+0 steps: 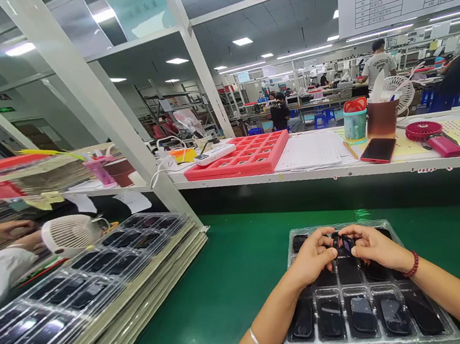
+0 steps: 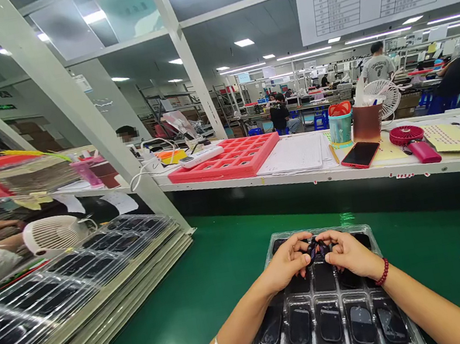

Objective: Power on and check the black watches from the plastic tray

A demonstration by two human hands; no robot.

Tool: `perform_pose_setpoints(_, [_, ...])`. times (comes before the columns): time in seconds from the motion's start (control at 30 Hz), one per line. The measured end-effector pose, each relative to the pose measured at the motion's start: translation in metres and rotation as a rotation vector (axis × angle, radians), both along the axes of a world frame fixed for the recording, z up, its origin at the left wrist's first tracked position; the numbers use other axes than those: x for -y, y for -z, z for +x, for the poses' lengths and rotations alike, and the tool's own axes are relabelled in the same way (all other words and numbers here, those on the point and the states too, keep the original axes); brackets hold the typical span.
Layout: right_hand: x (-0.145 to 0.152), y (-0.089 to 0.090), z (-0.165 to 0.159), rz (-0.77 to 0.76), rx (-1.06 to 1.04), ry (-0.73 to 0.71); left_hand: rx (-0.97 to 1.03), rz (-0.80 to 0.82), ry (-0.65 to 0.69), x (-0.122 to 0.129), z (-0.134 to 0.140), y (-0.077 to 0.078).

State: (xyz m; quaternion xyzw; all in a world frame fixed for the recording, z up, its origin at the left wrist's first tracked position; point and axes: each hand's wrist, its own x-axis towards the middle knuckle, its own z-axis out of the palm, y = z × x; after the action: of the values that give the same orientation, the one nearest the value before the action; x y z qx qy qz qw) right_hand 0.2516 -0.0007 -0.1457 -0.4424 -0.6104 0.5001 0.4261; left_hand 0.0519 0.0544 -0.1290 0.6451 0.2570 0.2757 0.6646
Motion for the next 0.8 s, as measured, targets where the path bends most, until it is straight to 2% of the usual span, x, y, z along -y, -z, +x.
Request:
perform_pose_setpoints(0.57, [0.0016,-0.0032,-0.0014,-0.006,0.004,0.014,-0.012,0.000,0.017,0.0006,-0.0004,-0.0012])
perform_pose_setpoints(0.8, [0.0016,-0.0022,-0.0014,-0.008,-0.001,0.002,0.007,-0.015,0.014,-0.0011,0.0001,0.0044])
